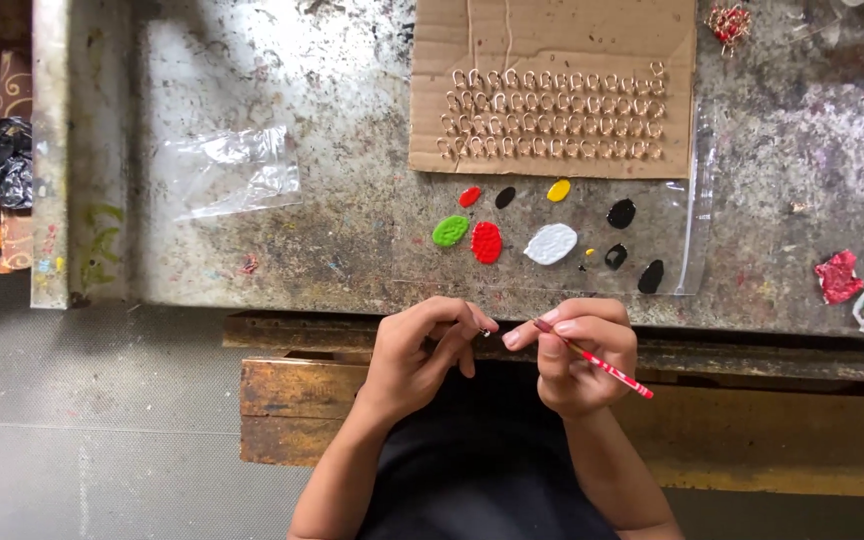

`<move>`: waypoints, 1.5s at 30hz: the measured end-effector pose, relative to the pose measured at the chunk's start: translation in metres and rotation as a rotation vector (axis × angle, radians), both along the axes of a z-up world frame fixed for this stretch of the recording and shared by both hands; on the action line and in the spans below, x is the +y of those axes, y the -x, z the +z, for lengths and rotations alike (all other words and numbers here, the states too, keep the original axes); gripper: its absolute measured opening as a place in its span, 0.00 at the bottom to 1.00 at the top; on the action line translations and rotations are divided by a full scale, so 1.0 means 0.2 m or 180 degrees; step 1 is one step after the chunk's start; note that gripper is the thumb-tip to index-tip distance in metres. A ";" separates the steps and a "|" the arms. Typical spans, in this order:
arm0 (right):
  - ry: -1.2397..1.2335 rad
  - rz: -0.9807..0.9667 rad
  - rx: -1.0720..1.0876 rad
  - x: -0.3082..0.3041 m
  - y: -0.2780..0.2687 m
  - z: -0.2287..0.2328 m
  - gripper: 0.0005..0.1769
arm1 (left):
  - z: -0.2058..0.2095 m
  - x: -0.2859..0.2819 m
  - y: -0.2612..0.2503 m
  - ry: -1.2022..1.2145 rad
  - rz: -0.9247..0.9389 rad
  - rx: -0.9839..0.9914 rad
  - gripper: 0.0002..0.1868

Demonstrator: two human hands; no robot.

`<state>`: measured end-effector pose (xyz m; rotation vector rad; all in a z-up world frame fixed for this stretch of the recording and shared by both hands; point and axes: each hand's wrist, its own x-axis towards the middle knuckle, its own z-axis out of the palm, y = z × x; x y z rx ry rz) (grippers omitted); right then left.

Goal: Applying paint to small metal jewelry components using a fine-tipped stylus tool at a workbench.

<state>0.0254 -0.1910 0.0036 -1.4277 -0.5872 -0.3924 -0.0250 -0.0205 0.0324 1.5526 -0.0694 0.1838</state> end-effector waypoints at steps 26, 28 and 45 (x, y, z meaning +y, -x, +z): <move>0.0713 0.0706 0.0250 -0.02 -0.05 0.03 0.06 | -0.12 0.07 -0.06 -0.0371 -0.0257 -0.0131 0.02; 0.0902 0.0721 0.0327 -0.03 -0.06 0.05 0.06 | -0.13 0.08 -0.06 -0.0353 -0.0294 -0.0099 0.02; 0.1617 0.0390 0.0112 -0.04 -0.11 0.01 0.05 | -0.17 0.09 -0.11 -0.0220 -0.0428 0.0024 0.04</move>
